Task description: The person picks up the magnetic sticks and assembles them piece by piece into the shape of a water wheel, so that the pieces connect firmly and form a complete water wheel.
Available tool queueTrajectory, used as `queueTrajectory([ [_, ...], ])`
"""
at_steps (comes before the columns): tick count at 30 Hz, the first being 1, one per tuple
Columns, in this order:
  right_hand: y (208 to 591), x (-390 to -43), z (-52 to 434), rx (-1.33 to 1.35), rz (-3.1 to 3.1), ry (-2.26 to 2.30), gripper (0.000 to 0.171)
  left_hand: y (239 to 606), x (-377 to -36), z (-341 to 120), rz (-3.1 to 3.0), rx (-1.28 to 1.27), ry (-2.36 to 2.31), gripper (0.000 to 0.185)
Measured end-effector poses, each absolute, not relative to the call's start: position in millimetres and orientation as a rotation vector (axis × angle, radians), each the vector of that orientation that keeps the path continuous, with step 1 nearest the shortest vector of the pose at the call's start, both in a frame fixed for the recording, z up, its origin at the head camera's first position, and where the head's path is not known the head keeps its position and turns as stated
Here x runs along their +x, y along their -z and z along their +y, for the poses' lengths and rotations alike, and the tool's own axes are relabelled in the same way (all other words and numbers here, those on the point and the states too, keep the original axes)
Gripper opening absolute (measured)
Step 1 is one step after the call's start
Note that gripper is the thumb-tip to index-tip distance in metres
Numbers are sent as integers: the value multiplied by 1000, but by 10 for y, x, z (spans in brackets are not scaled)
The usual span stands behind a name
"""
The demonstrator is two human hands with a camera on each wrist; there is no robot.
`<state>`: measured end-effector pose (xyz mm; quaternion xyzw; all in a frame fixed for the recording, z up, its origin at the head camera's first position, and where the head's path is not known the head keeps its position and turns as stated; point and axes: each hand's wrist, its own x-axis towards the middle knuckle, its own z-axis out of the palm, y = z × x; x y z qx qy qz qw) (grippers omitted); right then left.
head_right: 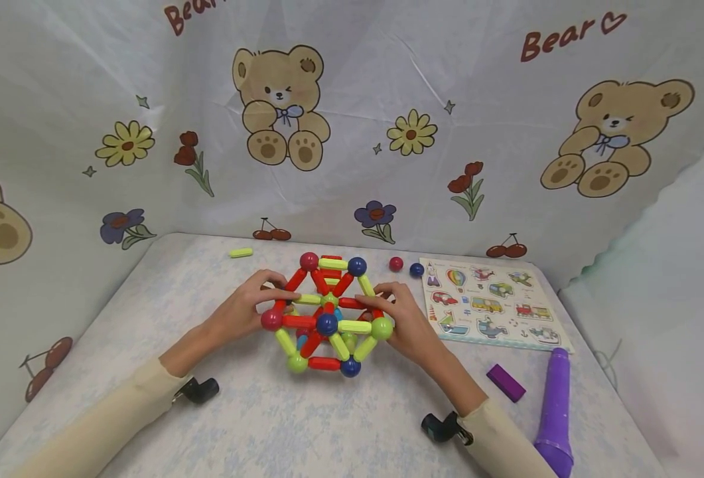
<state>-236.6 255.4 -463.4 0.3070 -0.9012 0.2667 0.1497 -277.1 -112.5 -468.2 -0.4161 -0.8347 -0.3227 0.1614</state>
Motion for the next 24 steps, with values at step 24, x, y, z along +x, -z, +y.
queueTrajectory([
  [24,4717,-2195,2570,978,-2397,-674,65,4700,-2569,-1197,-2241,-1285,702,50],
])
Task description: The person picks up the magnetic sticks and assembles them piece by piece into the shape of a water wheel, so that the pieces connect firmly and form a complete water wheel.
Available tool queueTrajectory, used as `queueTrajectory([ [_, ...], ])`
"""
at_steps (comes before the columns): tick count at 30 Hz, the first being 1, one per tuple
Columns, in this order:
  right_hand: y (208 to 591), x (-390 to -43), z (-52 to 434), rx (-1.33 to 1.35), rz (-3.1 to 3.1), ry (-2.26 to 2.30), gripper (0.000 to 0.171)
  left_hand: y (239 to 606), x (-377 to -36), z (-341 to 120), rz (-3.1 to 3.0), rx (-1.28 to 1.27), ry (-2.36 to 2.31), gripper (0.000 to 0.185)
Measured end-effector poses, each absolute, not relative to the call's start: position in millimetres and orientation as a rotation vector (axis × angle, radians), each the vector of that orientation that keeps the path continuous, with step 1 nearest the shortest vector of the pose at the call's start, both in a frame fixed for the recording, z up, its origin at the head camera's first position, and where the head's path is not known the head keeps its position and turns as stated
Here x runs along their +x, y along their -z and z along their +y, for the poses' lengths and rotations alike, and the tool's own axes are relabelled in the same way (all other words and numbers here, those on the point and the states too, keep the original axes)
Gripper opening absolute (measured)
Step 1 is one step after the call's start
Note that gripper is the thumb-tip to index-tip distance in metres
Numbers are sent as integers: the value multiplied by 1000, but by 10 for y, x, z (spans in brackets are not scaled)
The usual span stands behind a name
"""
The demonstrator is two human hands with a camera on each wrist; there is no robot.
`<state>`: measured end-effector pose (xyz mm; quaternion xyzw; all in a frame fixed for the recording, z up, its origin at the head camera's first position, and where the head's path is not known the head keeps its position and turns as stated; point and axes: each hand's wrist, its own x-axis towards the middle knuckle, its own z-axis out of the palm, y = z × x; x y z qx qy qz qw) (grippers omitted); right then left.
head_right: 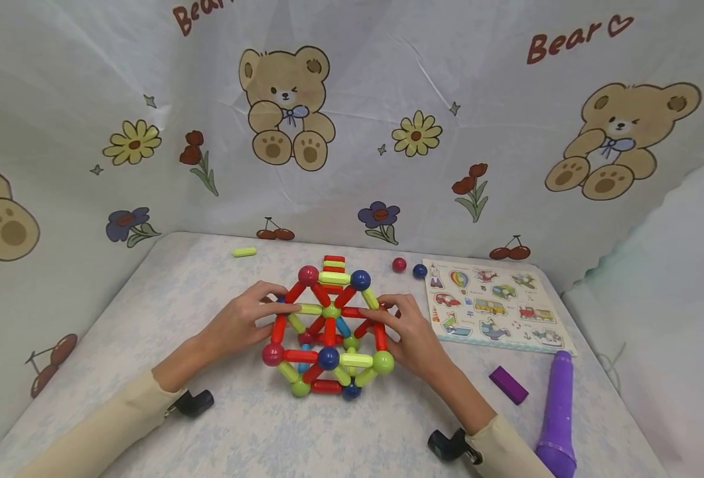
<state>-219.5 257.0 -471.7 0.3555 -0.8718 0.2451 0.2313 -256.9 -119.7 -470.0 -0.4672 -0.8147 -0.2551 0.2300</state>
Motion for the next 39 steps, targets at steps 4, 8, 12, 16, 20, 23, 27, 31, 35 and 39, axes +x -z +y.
queueTrajectory([
  [4,4711,-2161,2556,968,-2410,-675,65,4682,-2534,-1175,-2237,-1289,675,51],
  [8,4715,-2148,2555,971,-2403,-672,65,4669,-2500,-1161,-2240,-1296,661,50],
  [12,4721,-2133,2557,968,-2406,-662,65,4678,-2481,-1159,-2245,-1302,638,51],
  [16,4723,-2113,2560,982,-2397,-636,67,4685,-2466,-1155,-2241,-1307,622,51],
  [20,4725,-2103,2563,1001,-2379,-612,68,4685,-2450,-1149,-2220,-1314,608,51],
  [23,4719,-2084,2561,1006,-2372,-592,69,4686,-2435,-1147,-2208,-1318,582,51],
  [27,4701,-2051,2551,994,-2381,-556,72,4681,-2417,-1147,-2199,-1317,543,50],
  [31,4691,-2030,2545,984,-2383,-526,72,4674,-2405,-1147,-2183,-1324,522,49],
  [35,4683,-2007,2540,980,-2381,-483,71,4668,-2391,-1147,-2159,-1337,506,49],
  [39,4667,-1979,2531,974,-2382,-450,71,4660,-2381,-1146,-2139,-1344,492,48],
])
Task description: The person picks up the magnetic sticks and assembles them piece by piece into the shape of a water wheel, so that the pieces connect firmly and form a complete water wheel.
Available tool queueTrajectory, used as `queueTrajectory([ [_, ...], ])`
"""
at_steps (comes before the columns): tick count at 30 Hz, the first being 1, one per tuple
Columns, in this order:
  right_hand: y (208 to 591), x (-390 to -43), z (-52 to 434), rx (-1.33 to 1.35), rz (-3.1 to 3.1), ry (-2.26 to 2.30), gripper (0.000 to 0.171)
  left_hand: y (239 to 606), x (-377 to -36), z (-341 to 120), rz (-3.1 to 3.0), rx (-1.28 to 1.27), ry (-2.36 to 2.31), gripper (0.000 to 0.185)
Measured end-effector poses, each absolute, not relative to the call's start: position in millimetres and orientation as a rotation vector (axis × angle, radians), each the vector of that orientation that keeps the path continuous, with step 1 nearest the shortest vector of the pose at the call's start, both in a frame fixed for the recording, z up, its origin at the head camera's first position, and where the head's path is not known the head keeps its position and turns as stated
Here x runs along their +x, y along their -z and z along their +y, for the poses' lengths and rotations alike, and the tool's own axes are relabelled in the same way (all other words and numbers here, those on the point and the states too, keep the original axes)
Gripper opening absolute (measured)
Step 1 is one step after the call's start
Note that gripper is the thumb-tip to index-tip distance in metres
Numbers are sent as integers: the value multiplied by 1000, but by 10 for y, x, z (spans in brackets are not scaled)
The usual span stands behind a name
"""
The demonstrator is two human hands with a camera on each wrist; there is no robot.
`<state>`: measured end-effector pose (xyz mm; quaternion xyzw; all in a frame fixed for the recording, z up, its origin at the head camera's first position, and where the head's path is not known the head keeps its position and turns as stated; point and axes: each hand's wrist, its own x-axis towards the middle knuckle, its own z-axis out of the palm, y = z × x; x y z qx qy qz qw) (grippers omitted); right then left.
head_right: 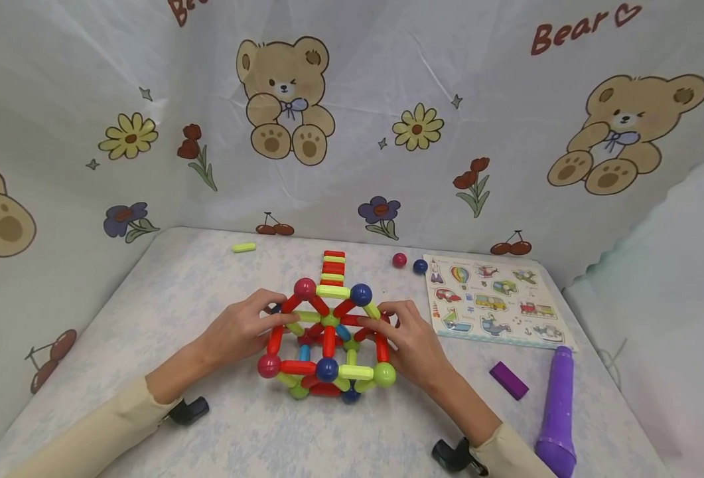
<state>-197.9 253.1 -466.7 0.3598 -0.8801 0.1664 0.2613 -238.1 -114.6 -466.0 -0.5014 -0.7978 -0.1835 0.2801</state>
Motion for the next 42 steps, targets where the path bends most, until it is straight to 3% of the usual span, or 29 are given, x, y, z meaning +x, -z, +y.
queueTrajectory([
  [20,4600,-2130,2515,989,-2355,-420,66,4562,-2560,-1149,-2207,-1355,440,43],
  [28,4528,-2081,2639,1079,-2418,-461,71,4432,-2684,-1461,-2199,-1419,374,55],
  [35,4440,-2101,2777,1125,-2514,-802,55,4342,-3197,-1849,-2428,-1176,431,37],
  [42,4313,-2230,2758,1057,-2556,-1025,40,4387,-3796,-1939,-2958,-793,447,40],
])
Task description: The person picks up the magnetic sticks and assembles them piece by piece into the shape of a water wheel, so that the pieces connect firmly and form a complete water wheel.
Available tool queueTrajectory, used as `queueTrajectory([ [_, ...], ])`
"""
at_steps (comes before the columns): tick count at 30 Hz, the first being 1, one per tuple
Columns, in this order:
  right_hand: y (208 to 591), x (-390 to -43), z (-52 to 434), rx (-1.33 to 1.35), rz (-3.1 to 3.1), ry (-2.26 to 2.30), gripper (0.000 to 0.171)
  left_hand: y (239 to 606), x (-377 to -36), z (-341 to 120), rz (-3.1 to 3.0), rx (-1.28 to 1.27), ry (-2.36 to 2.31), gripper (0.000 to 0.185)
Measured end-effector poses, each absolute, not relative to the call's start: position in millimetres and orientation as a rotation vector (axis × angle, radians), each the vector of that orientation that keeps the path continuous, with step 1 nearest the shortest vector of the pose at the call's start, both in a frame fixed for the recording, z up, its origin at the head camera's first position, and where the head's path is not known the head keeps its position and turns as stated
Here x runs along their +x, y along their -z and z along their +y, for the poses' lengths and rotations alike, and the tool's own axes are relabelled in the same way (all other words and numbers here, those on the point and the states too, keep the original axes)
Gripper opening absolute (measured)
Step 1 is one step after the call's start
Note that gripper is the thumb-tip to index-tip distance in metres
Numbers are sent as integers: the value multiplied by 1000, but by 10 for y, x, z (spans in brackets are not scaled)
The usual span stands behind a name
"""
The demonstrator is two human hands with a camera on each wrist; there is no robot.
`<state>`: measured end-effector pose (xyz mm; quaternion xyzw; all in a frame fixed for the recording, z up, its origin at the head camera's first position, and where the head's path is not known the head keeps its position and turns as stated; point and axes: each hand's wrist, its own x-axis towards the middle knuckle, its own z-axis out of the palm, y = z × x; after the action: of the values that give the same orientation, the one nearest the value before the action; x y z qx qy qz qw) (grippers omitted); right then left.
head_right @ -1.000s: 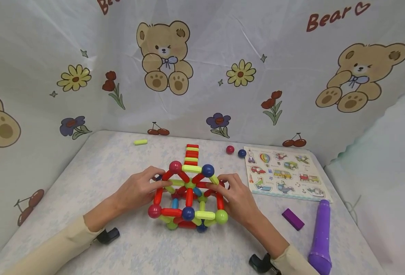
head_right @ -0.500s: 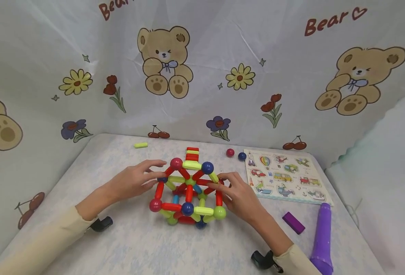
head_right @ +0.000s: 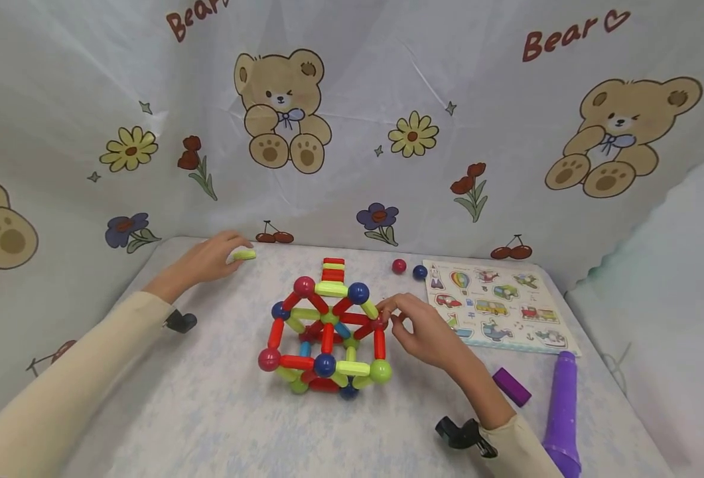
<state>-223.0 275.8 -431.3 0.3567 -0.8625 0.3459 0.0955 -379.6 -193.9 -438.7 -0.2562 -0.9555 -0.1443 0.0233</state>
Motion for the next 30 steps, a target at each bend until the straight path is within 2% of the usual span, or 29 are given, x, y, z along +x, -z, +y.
queueTrajectory([
  [4,4268,-2272,2719,1012,-2600,-1062,34,4492,-3896,-1967,-3080,-678,439,35],
  [11,4285,-2297,2712,987,-2601,-1066,35,4711,-3842,-2014,-2992,-607,501,8],
  [15,4316,-2276,2721,971,-2575,-1075,38,4788,-3722,-1974,-2950,-594,577,10],
  [22,4392,-2255,2729,958,-2549,-1096,40,4570,-3122,-1727,-2719,-686,928,36],
  [30,4361,-2279,2701,959,-2529,-1106,38,4102,-2289,-1346,-2463,-962,1230,34],
])
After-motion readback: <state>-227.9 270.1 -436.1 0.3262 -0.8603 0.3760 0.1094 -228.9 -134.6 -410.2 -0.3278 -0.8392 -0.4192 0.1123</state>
